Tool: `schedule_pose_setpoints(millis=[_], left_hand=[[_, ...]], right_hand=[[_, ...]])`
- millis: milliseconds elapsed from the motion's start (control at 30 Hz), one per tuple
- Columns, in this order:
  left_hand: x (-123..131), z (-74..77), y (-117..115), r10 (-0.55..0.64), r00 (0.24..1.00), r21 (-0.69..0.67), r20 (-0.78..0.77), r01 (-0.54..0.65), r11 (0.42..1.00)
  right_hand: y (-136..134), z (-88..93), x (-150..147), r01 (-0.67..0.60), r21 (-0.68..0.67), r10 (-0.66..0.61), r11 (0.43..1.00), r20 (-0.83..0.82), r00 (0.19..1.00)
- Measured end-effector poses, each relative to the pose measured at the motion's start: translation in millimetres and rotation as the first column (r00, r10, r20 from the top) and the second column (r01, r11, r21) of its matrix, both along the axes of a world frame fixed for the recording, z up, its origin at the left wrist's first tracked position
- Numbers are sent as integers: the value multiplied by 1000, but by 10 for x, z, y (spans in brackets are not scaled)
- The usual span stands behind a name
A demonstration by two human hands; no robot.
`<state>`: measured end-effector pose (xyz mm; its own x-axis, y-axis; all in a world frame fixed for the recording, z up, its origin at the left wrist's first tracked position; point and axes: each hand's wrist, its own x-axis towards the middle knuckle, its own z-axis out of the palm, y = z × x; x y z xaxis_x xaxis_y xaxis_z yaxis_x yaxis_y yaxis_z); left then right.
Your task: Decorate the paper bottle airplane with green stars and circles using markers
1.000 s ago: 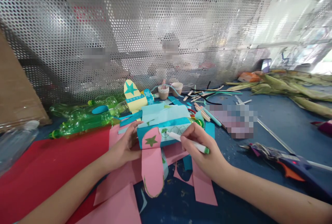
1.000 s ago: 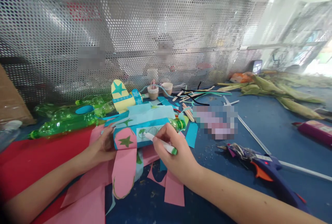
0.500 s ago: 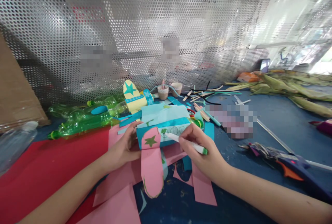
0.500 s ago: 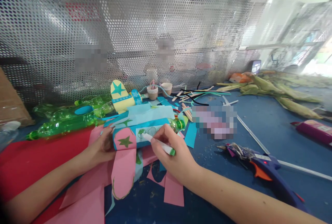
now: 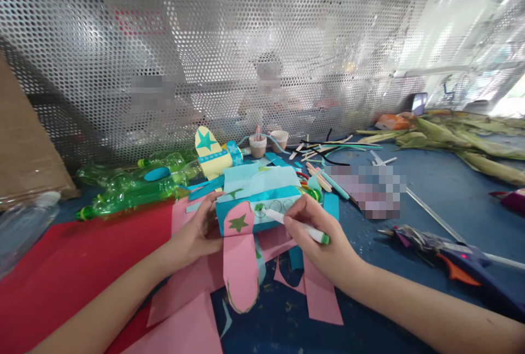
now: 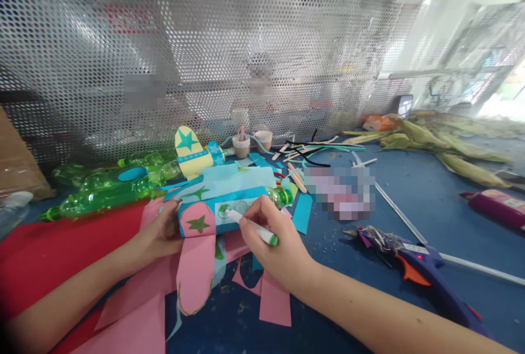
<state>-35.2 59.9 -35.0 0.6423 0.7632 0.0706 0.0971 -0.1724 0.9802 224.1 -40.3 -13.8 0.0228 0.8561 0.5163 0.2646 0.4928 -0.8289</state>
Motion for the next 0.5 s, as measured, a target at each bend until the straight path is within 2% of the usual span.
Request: schedule_pose_setpoints(millis=[267, 500], left_hand=[[21, 44, -19, -12, 1000, -1, 2, 12, 1000], [-11, -21, 12, 2, 1000, 18, 11, -2, 1000]], right_hand=[[-3, 45, -9, 48, 27, -48, 998, -6, 999], [6, 62, -4, 48, 22, -48, 999, -1, 999]])
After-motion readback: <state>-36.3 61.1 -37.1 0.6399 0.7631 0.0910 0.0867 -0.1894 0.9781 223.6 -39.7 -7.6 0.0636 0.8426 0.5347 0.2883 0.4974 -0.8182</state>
